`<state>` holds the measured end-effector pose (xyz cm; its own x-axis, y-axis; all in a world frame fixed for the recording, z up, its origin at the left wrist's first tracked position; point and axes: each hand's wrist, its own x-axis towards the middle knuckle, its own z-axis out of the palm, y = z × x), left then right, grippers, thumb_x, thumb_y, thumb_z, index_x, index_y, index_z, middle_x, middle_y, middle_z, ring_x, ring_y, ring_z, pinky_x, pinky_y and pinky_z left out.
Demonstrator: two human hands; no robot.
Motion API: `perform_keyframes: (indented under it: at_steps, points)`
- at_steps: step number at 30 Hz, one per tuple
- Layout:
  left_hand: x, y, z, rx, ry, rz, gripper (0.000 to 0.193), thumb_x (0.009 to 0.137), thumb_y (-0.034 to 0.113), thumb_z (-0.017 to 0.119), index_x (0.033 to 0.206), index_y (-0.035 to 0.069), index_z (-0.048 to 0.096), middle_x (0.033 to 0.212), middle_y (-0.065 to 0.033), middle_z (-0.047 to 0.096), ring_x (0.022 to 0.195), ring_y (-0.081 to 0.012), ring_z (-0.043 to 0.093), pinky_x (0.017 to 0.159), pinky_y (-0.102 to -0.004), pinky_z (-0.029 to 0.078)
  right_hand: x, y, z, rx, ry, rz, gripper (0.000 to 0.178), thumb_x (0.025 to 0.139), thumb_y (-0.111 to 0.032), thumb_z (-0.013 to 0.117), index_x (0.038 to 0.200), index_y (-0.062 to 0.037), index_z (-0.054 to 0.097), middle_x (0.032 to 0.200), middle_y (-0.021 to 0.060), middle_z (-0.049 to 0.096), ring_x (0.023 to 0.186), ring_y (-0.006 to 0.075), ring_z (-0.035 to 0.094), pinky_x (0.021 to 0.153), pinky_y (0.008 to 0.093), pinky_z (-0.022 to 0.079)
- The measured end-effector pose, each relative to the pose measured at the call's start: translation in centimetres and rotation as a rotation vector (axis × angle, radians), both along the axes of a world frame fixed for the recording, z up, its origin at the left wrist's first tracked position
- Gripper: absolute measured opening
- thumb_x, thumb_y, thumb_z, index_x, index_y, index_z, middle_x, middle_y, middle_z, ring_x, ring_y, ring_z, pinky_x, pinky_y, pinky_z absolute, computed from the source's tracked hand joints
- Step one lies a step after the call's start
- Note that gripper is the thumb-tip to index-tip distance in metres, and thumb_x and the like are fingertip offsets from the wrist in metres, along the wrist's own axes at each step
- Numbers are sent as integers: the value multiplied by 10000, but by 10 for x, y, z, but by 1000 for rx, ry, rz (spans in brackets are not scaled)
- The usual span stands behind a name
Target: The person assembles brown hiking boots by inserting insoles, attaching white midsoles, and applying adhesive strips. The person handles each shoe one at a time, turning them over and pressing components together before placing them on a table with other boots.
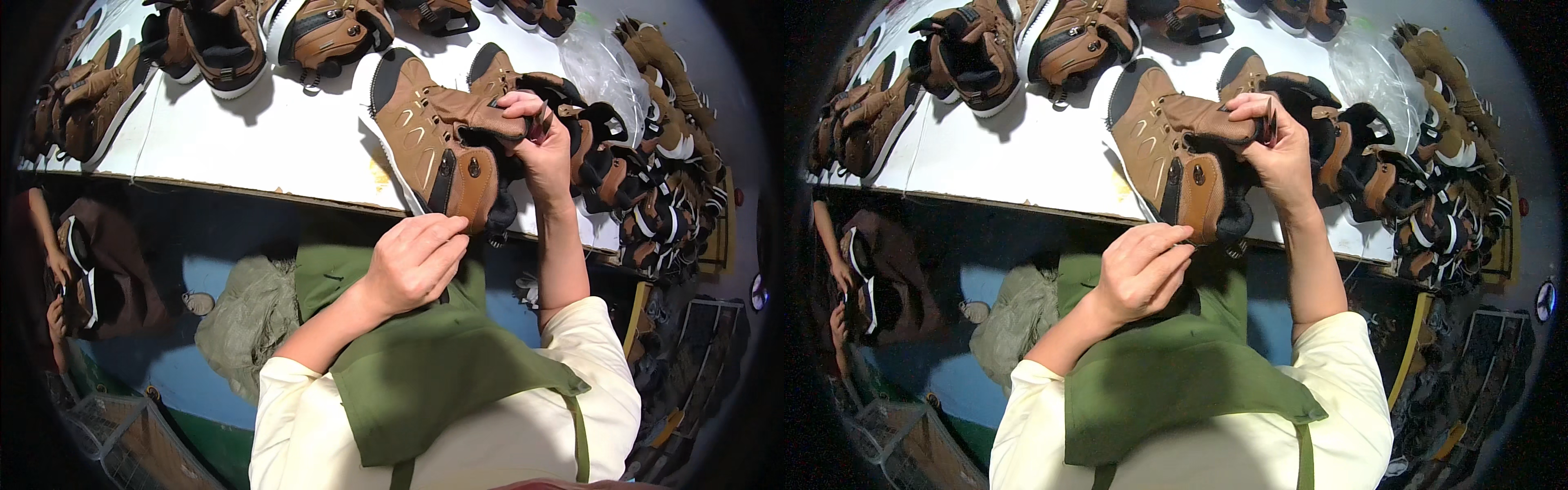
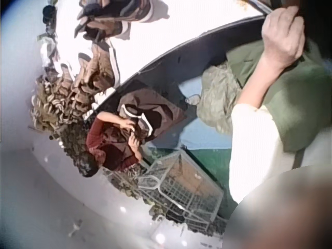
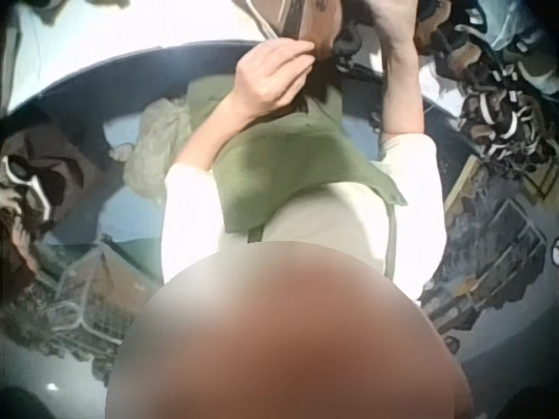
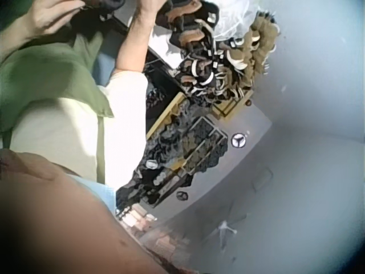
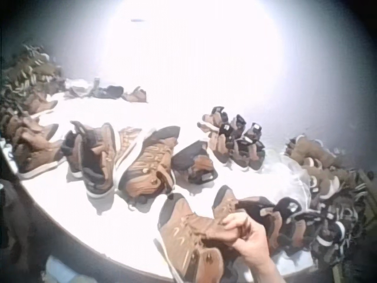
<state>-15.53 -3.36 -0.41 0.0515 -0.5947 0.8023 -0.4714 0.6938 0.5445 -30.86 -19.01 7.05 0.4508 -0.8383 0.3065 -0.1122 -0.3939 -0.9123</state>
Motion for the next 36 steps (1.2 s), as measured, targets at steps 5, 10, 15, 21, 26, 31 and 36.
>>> perform_keyframes:
  at_steps: [5,10,15,21,26,31,36]
  points:
    - [1,-15,12,-42,132,71,174,670,-29,719,819,0,635,793,-97,621,658,-250,604,586,-327,488,-2,1,-1,41,-63,11,196,738,54,654,913,-27,619,1072,61,582,924,100,558,715,198,450]
    - [3,-15,9,-20,148,59,156,655,-20,733,729,18,601,757,-86,601,617,-233,574,535,-319,451,-1,4,-2,51,-93,4,200,733,61,653,909,-28,615,1079,56,573,852,74,553,648,186,445]
    - [4,-10,-1,49,133,-6,167,657,-6,737,673,23,573,726,-80,590,603,-225,564,523,-314,443,0,5,-2,72,-107,-2,211,726,67,646,914,-27,619,1087,54,569,823,70,551,630,186,444]
    - [8,-7,-9,100,124,-33,157,681,1,727,673,23,571,718,-83,598,605,-229,565,528,-313,445,2,5,-4,39,-120,-1,232,712,75,625,919,-30,629,1069,49,582,820,68,560,619,181,438]
    - [9,-4,-12,160,128,-45,142,700,-3,719,687,20,580,721,-85,608,606,-233,565,535,-312,445,2,6,-5,38,-114,-21,209,721,59,648,908,-34,627,1068,46,583,800,62,555,622,177,435]
    - [8,-1,-13,161,100,-31,160,697,34,729,671,28,571,713,-67,581,607,-227,565,529,-319,460,1,7,-4,34,-105,-18,182,739,43,659,901,-31,621,1068,44,582,790,55,550,635,177,435]
    - [12,0,-13,162,99,-14,150,696,26,725,680,25,576,708,-77,592,612,-235,574,537,-326,464,0,7,-6,39,-132,-4,181,750,44,649,914,-27,618,1095,44,569,788,55,551,647,184,444]
